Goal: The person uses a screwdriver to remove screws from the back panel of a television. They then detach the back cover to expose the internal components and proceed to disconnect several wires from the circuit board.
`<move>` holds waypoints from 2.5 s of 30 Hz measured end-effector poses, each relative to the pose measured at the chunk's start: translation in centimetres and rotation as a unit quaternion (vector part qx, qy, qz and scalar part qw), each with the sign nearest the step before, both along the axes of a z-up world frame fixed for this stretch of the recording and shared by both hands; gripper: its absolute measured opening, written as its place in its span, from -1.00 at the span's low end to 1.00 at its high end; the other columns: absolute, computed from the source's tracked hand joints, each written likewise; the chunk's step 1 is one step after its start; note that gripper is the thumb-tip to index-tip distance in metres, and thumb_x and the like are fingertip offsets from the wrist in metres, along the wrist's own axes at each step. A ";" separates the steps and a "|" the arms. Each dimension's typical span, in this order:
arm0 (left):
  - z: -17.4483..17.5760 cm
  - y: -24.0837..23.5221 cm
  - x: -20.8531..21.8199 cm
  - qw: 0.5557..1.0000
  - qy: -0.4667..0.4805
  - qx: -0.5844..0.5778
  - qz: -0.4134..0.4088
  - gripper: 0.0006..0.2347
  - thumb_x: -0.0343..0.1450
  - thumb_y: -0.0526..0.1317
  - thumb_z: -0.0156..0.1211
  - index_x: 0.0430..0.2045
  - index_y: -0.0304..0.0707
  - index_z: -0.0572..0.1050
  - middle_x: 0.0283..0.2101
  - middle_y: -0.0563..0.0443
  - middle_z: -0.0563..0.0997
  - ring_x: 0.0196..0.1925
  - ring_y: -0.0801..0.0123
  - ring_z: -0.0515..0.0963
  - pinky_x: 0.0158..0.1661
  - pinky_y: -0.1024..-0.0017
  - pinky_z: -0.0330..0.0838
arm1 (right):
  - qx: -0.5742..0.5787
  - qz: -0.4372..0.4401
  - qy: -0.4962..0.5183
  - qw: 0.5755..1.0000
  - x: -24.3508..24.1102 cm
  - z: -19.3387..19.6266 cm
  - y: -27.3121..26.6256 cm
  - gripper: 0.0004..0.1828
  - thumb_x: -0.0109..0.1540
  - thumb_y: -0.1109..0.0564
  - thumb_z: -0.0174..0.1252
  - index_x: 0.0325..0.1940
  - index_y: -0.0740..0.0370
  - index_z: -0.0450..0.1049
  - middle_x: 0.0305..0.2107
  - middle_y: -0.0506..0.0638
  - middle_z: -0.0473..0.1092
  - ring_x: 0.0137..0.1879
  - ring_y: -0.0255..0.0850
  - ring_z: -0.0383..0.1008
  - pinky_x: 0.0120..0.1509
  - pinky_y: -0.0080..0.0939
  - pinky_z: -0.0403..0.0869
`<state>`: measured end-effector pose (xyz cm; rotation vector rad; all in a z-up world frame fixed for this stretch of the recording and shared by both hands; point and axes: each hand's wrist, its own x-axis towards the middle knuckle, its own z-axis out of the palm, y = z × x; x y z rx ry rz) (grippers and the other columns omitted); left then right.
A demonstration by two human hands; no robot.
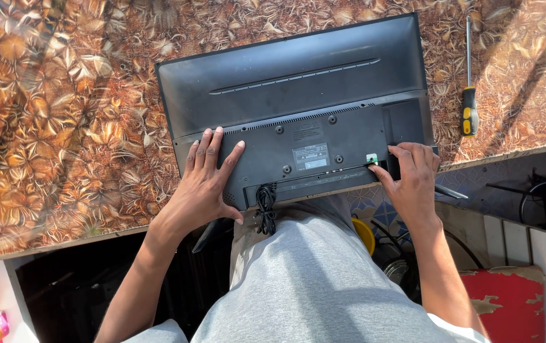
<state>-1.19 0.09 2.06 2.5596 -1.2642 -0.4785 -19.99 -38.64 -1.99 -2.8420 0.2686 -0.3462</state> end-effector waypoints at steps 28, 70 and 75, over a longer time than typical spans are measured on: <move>2.2 0.0 -0.7 0.999 -0.032 -0.006 -0.035 0.26 -0.16 0.28 0.67 0.49 -0.12 0.10 0.45 -0.57 0.07 0.52 -0.37 0.00 0.37 -0.09 -0.05 | -0.037 0.035 -0.109 0.993 -1.3 -2.0 -0.8 -0.54 0.35 -0.12 0.32 0.13 0.27 0.47 -0.12 0.06 0.38 0.07 -0.01 0.42 0.21 0.07 0.27; 6.4 6.7 -1.0 0.875 0.105 -0.402 0.249 -0.31 0.45 0.37 -0.13 0.22 -0.27 0.40 0.28 -0.17 0.48 0.35 0.15 0.47 0.21 0.25 0.39 | -0.164 0.069 0.373 0.911 13.4 12.9 -7.2 -0.42 0.42 -0.33 -0.09 0.10 0.11 0.61 -0.03 -0.02 0.61 0.05 0.02 0.63 0.03 0.07 0.60; 5.9 5.6 -0.7 0.847 0.147 -0.463 0.216 -0.30 0.40 0.27 0.11 0.26 -0.36 0.34 0.30 -0.18 0.43 0.44 0.13 0.38 0.42 0.24 0.26 | -0.152 0.076 0.435 0.884 16.0 13.3 -8.2 -0.45 0.41 -0.30 -0.11 0.06 0.04 0.65 0.00 -0.07 0.61 0.04 -0.02 0.63 0.12 -0.01 0.53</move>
